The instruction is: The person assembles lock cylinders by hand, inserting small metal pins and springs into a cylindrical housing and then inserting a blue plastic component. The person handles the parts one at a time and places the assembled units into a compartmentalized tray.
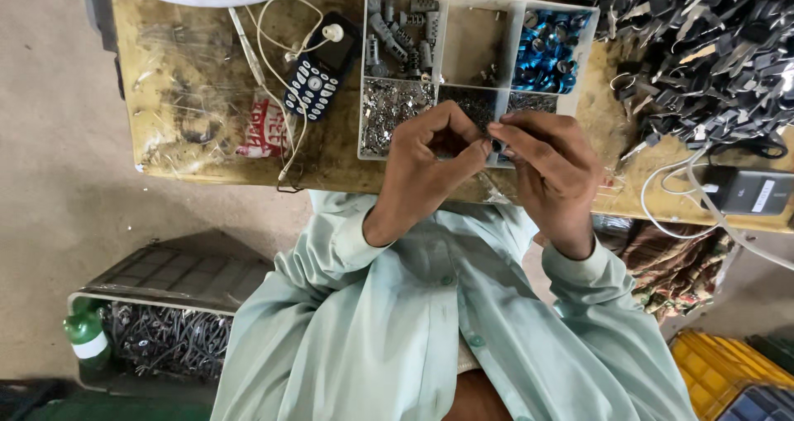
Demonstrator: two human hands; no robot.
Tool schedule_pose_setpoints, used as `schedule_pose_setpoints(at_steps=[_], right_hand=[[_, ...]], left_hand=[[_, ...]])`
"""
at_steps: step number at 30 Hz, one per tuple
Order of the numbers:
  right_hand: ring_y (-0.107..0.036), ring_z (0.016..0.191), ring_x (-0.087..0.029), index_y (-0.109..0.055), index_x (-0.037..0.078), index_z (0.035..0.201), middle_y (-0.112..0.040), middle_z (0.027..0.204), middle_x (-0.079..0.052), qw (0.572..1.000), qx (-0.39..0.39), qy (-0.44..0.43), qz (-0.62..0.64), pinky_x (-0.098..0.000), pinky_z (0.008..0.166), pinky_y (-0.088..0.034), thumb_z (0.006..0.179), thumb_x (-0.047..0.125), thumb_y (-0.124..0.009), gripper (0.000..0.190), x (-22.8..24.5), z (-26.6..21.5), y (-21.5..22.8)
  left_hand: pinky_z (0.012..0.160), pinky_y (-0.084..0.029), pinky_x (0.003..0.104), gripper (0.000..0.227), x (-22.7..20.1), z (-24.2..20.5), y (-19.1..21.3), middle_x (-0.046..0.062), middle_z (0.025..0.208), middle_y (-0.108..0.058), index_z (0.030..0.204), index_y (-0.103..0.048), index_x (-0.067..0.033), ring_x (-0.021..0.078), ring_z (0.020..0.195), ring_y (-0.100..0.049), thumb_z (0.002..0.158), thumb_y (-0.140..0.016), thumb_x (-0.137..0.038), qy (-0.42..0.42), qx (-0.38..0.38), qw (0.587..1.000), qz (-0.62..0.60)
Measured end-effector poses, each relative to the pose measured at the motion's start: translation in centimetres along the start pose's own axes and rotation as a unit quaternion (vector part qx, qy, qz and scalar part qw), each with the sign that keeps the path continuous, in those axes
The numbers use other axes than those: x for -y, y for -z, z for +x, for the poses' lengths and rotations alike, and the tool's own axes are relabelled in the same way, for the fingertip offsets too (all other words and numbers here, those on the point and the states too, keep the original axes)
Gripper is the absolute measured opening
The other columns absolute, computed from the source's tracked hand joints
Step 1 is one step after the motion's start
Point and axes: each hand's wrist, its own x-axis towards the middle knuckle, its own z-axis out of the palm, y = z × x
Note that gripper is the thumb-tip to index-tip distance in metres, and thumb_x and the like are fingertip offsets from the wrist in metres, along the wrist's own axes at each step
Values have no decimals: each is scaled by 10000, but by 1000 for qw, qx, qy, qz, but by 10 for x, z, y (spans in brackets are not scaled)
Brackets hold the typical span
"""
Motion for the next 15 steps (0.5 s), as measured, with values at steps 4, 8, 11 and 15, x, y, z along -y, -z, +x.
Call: schedule_pose_setpoints(at_steps=[4, 8, 11, 15], right_hand=[[-698, 1069, -248, -739, 75, 1235, -686, 1224, -114, 1000, 11, -7, 12, -303, 825, -581, 906, -200, -691, 432, -1, 4, 3], [-718, 1035, -234, -744, 85, 1235, -703, 1219, -108, 998, 22, -34, 53, -281, 784, -593, 887, -228, -634, 481, -3, 9, 6], [-719, 1069, -249, -744, 89, 1239, -702, 1217, -105, 1000, 20, -1, 12, -312, 830, -595, 876, -180, -713, 453, -2, 7, 6], [-717, 1079, -253, -745, 89, 1249, -695, 1212, -102, 999, 13, 27, -19, -334, 855, -597, 892, -134, -785, 423, 3, 6, 10]], left_hand=[[642, -476, 183, 95, -1, 3, 3, -19, 839, -650, 938, -623, -17, 9, 742, -579, 968, -713, -30, 35, 22, 998, -48], [635, -472, 177, 92, -3, 3, 6, -18, 828, -644, 952, -629, -19, 6, 728, -569, 992, -710, -37, 61, 47, 995, -60], [628, -481, 177, 92, -2, 2, 5, -12, 818, -656, 942, -632, -14, 9, 725, -587, 981, -715, -27, 57, 29, 998, -30], [657, -504, 185, 76, -4, -3, -4, -15, 849, -656, 971, -623, -17, 10, 757, -609, 993, -695, -17, 6, 4, 1000, -19]])
